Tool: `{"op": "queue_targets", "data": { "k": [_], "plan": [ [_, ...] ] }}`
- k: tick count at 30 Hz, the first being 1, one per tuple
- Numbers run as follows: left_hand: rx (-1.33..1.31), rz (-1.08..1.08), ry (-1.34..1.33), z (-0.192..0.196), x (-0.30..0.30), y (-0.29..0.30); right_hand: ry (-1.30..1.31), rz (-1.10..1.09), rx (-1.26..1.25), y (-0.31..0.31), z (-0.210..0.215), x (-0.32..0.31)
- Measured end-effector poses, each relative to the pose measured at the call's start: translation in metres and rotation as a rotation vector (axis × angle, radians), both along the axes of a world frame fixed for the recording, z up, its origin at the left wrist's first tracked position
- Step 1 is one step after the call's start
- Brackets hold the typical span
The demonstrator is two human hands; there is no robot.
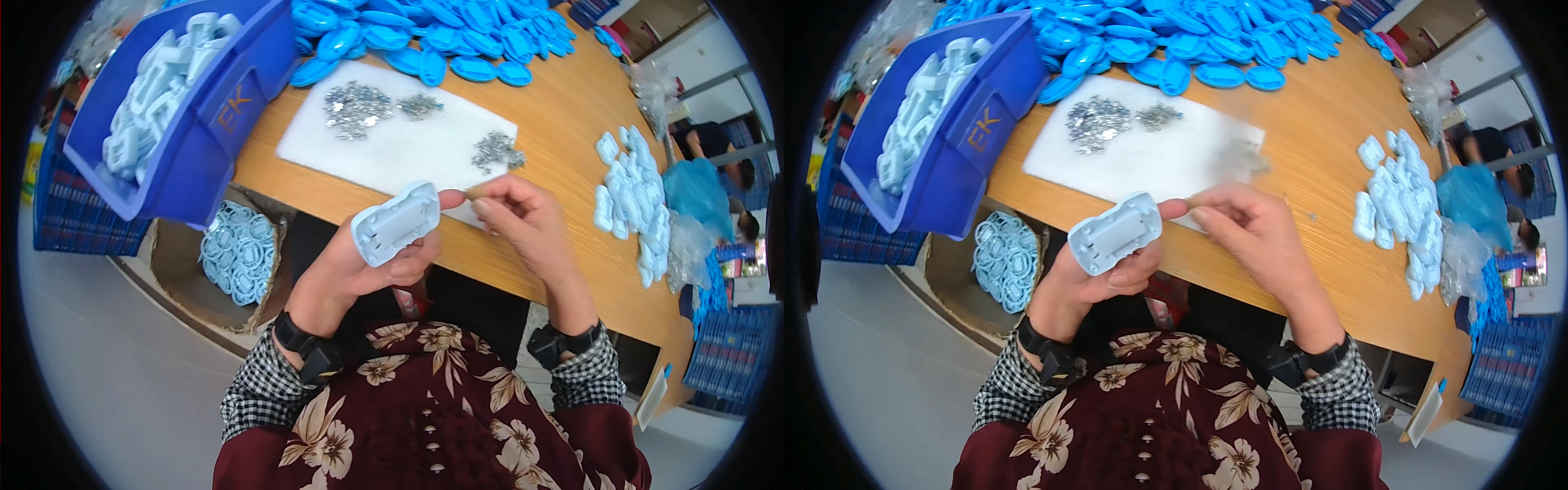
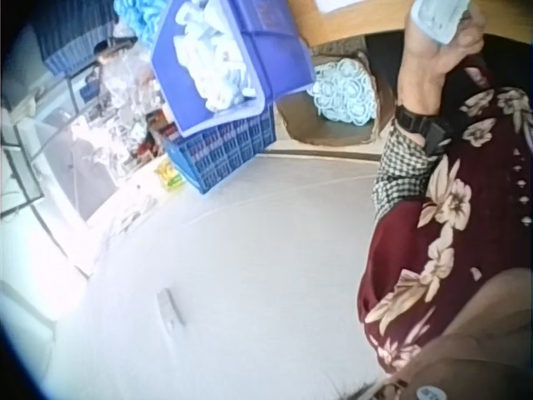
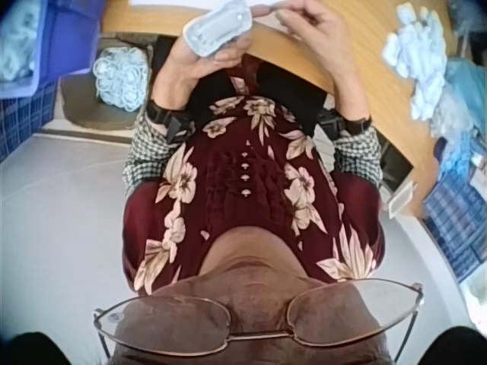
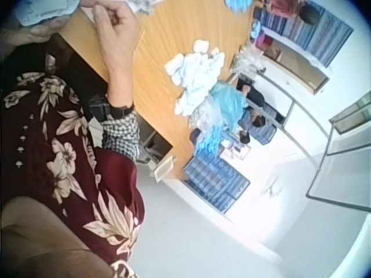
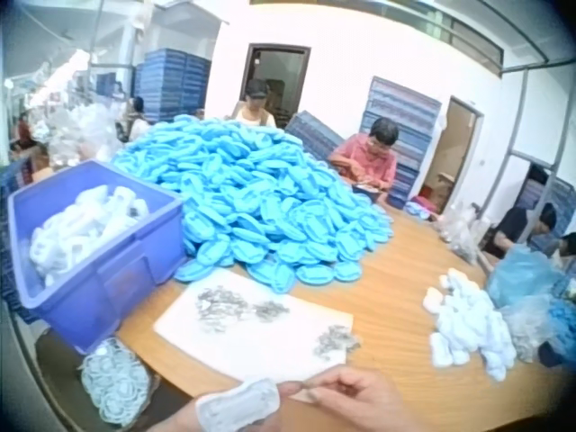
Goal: Manually assembling small plastic housings by inserting internal metal pin components using a tool.
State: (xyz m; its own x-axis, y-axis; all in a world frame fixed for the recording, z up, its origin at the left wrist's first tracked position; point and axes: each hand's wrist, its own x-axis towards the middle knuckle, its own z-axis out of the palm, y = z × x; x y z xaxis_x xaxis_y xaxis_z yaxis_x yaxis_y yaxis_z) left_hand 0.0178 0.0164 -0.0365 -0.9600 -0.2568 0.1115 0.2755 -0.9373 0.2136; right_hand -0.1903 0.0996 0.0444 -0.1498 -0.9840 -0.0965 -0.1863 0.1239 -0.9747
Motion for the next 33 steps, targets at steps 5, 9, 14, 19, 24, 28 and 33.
{"op": "queue_targets", "data": {
  "k": [5,9,14,19,24,28,33],
  "plan": [
    [-0.015,0.063,-0.149,0.026,0.020,-0.001,0.032,-0.024,0.009,0.018,0.003,-0.009],
    [-0.236,0.259,-0.350,0.082,0.054,0.002,0.090,-0.003,0.016,0.031,0.005,-0.015],
    [-0.784,0.816,-0.748,0.197,0.116,-0.065,0.060,-0.016,-0.045,0.044,0.011,-0.025],
    [-0.879,1.256,-1.287,0.241,0.208,-0.153,0.017,0.017,-0.088,0.052,0.008,-0.020],
    [-1.156,1.399,-1.294,0.233,0.166,-0.113,-0.009,-0.054,-0.074,0.073,0.006,-0.028],
    [-1.448,0.797,-0.960,0.186,0.067,-0.030,0.040,-0.139,-0.106,0.087,0.009,-0.044],
    [-1.892,0.597,-0.696,0.123,-0.012,0.031,0.195,-0.163,-0.113,0.099,0.018,-0.062]
  ]
}}
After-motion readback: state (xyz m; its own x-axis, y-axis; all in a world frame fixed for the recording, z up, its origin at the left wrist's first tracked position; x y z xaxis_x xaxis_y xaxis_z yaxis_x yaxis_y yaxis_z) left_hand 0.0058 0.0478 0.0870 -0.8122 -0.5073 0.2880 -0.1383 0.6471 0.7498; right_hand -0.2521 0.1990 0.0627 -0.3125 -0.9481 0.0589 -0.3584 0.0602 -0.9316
